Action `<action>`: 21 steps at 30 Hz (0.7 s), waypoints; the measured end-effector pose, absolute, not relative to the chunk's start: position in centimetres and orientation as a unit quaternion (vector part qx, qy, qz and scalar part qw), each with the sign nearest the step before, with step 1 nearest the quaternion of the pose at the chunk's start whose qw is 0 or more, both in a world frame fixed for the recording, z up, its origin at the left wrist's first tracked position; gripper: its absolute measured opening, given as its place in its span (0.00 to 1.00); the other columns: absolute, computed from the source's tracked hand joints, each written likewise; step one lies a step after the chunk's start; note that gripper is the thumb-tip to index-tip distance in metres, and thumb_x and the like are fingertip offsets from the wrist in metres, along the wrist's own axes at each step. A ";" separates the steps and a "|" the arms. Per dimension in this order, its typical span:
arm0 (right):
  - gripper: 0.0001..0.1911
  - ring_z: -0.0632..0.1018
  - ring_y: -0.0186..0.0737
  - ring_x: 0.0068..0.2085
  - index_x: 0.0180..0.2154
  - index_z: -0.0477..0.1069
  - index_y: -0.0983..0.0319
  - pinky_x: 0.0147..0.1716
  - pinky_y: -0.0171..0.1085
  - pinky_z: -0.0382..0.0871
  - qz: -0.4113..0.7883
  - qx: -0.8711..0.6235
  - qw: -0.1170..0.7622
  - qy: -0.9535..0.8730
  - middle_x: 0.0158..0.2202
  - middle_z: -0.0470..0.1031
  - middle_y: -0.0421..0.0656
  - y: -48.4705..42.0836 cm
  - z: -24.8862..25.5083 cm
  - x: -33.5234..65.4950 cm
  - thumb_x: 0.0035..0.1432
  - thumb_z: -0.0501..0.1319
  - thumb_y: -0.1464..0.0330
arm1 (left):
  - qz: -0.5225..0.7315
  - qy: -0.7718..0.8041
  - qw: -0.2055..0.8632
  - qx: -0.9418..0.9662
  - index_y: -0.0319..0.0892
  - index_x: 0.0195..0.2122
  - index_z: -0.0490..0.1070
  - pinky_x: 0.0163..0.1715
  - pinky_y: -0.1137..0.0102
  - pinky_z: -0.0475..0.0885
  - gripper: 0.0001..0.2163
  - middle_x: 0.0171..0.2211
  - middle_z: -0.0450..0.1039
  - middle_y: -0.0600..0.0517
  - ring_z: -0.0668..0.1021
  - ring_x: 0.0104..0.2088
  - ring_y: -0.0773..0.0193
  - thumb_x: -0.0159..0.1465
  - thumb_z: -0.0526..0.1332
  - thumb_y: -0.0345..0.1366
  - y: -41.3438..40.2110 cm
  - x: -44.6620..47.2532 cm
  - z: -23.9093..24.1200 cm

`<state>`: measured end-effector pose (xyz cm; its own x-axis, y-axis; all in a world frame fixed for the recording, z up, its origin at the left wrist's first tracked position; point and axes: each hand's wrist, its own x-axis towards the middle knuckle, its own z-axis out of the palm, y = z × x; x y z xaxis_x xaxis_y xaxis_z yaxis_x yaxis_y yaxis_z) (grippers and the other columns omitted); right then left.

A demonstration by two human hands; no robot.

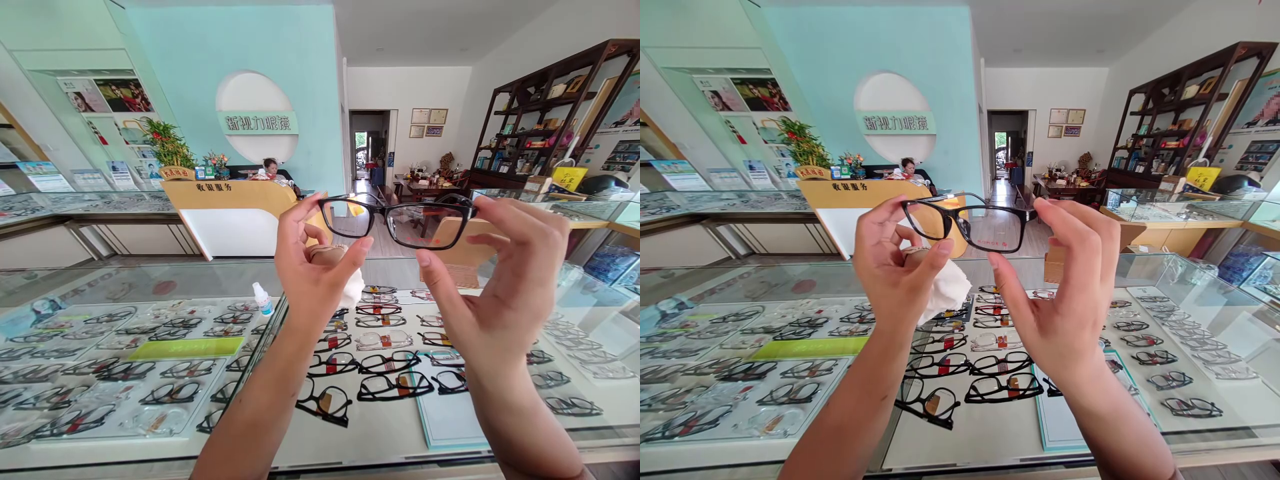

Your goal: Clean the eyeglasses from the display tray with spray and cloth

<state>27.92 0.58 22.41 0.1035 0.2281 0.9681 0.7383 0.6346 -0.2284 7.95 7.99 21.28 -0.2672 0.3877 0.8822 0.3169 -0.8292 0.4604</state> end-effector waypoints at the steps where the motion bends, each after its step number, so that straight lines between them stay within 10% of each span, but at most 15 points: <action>1: 0.35 0.72 0.66 0.67 0.70 0.65 0.45 0.50 0.63 0.84 -0.195 -0.377 0.642 -0.638 0.65 0.71 0.53 0.7 22.4 27.9 0.66 0.71 0.61 | 0.742 0.292 0.022 0.603 0.53 0.64 0.70 0.23 0.70 0.65 0.34 0.60 0.76 0.44 0.73 0.36 0.64 0.59 0.79 0.50 8.0 8.0 21.3; 21: 0.23 0.83 0.56 0.53 0.64 0.71 0.52 0.50 0.60 0.80 -0.022 -0.418 0.600 -0.682 0.57 0.82 0.49 3.2 22.2 28.2 0.71 0.66 0.57 | 0.756 0.308 -0.110 0.568 0.50 0.59 0.68 0.26 0.67 0.67 0.34 0.53 0.70 0.46 0.72 0.34 0.64 0.54 0.80 0.48 7.0 8.1 21.3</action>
<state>28.16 3.16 22.25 0.0684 0.5442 0.8362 0.5959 0.6499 -0.4717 8.09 7.03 21.32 -0.3314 0.1829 0.9256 0.5163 -0.7859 0.3402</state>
